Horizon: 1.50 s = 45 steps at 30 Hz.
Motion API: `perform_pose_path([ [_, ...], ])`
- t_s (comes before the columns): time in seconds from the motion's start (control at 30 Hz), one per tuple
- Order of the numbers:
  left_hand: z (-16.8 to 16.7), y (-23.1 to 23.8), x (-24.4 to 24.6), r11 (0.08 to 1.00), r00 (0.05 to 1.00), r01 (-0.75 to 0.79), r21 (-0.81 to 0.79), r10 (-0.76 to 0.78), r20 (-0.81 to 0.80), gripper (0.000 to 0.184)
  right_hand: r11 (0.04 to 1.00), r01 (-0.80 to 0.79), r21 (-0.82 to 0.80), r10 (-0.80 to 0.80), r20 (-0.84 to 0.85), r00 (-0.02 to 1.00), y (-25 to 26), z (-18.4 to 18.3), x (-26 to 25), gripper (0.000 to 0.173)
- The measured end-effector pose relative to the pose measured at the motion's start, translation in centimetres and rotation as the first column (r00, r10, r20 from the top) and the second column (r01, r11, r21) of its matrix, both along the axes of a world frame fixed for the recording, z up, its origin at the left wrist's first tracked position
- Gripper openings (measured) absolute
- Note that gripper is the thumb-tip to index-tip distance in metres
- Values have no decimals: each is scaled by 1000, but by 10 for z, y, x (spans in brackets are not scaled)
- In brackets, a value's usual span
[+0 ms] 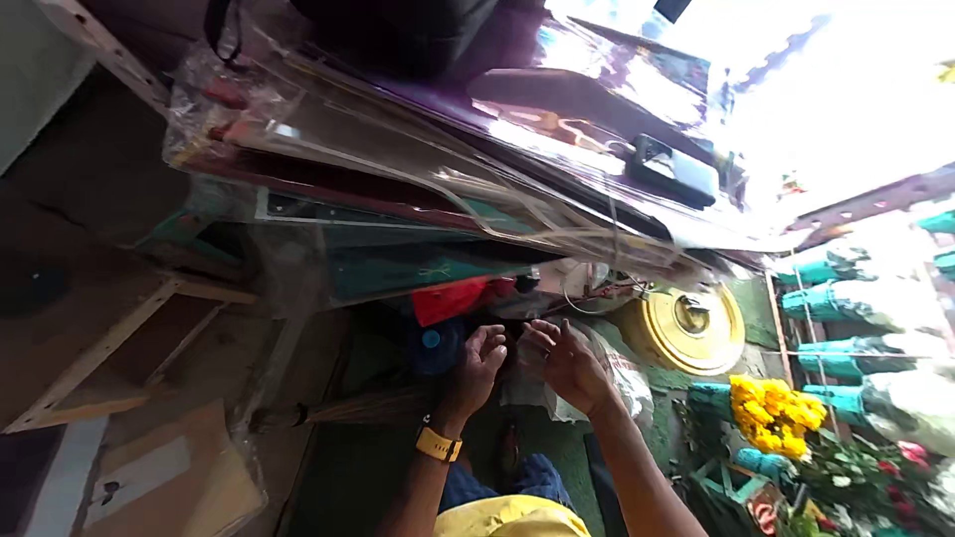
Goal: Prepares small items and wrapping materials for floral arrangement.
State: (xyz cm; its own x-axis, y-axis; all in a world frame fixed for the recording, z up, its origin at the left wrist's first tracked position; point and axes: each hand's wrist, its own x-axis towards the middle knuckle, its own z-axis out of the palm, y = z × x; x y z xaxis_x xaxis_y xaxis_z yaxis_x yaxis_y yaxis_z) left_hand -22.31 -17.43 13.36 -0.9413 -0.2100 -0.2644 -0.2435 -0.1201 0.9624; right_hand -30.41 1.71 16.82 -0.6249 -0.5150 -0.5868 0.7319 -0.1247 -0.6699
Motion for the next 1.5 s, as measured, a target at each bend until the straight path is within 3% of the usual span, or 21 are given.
perform_pose_path([
  [0.2, 61, 55, 8, 981, 968, 181, -74, -191, -164, 33, 954, 97, -285, -133, -108, 985, 74, 40, 55, 82],
  [0.37, 114, 113, -7, 831, 837, 471, -296, -527, -148, 44, 982, 97, -165, -146, -319, 936, 148, 68, 95, 74],
  [0.47, 139, 157, -6, 733, 724, 631, -256, -674, -144, 26, 987, 94, -133, -141, -406, 903, 192, 81, 119, 74],
  [0.53, 150, 189, 2, 701, 688, 662, -265, -709, -154, 17, 983, 119, -142, -169, -419, 892, 221, 85, 134, 72],
  [0.63, 163, 232, 15, 655, 627, 654, -378, -749, -215, 15, 958, 217, -185, -267, -309, 913, 260, 90, 156, 66],
  [0.7, 178, 260, 23, 668, 594, 640, -379, -743, -307, 16, 915, 251, -316, -335, -248, 909, 288, 84, 170, 56],
  [0.77, 195, 285, 28, 639, 511, 693, -333, -762, -398, 16, 833, 152, -532, -315, -229, 921, 318, 76, 184, 45],
  [0.9, 229, 342, 44, 460, 328, 872, -165, -801, -500, 14, 601, -152, -785, -211, -339, 917, 352, 70, 208, 60],
  [0.97, 243, 371, 52, 380, 248, 906, -185, -833, -495, 13, 534, -216, -818, -227, -384, 895, 361, 68, 216, 57],
  [1.2, 255, 435, 58, 170, 38, 932, -321, -925, -378, 8, 455, -213, -865, -291, -370, 882, 386, 67, 229, 54],
  [1.5, 270, 459, 53, 43, -62, 945, -323, -949, -308, 11, 441, -260, -859, -321, -421, 848, 408, 71, 227, 60],
])
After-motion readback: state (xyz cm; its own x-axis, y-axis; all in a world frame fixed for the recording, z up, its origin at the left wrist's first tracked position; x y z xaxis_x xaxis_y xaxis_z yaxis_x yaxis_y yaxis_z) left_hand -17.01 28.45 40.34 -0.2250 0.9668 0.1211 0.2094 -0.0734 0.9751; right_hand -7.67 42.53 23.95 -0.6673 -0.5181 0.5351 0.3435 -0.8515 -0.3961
